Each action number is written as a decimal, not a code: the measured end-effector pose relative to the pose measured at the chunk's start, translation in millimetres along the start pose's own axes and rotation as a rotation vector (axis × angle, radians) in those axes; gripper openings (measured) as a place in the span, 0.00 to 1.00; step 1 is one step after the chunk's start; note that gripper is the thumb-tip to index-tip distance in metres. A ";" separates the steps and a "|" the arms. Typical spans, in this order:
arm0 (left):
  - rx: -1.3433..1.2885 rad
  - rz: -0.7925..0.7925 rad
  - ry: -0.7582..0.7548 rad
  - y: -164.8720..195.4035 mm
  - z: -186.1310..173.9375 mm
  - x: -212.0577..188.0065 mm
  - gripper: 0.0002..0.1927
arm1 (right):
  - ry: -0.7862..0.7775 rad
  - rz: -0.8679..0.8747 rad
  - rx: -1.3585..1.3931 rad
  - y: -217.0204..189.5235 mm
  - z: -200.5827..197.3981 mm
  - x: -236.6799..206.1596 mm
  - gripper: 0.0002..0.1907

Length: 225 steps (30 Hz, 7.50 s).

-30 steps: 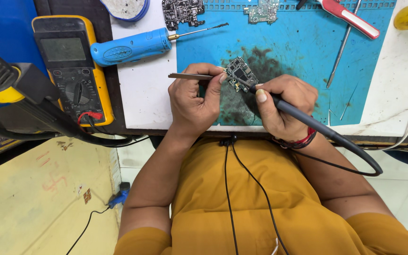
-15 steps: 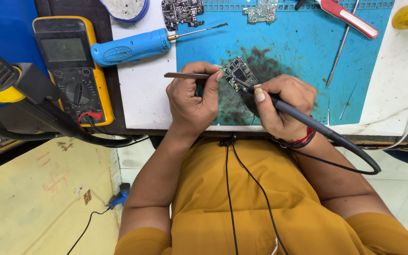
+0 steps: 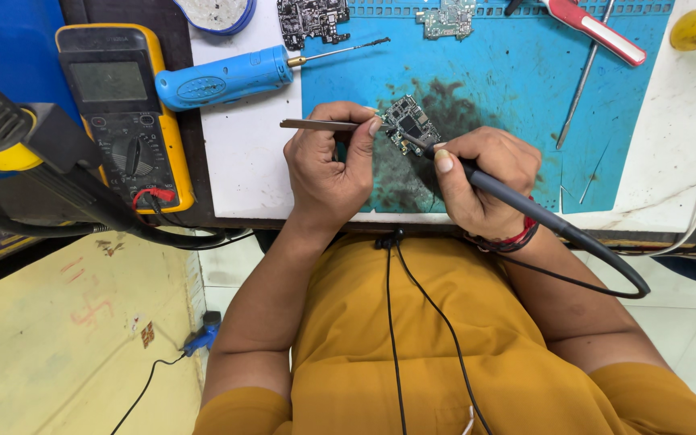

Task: The person solders components on a small circuit board at a workbench, holding the board steady with one hand while applying a soldering iron with the other, occasionally using a probe to adjust or reposition parts on the board.

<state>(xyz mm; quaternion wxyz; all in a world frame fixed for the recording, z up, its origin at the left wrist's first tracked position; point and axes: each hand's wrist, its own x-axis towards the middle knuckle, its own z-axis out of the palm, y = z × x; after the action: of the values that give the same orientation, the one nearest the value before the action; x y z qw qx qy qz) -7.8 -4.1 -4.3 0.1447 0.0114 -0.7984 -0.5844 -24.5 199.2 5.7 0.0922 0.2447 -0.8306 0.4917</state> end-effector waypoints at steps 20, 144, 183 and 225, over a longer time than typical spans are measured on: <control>0.003 -0.011 0.000 -0.9 -0.1 0.5 0.04 | 0.006 -0.009 0.013 0.6 0.1 0.3 0.05; -0.038 -0.043 -0.033 2.4 1.2 3.0 0.04 | 0.013 -0.066 0.001 6.9 0.6 -7.4 0.04; -0.019 -0.019 -0.034 1.4 0.5 2.5 0.04 | 0.001 -0.067 0.035 5.0 -1.1 -6.4 0.05; -0.042 -0.037 -0.037 1.7 0.6 3.0 0.04 | 0.000 -0.063 0.008 3.9 -0.1 -5.1 0.04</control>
<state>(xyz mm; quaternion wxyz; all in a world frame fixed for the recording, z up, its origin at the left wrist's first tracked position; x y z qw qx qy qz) -10.5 -3.5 -2.2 0.1194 0.0122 -0.7880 -0.6039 -22.0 202.4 0.7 0.1067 0.2713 -0.8205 0.4917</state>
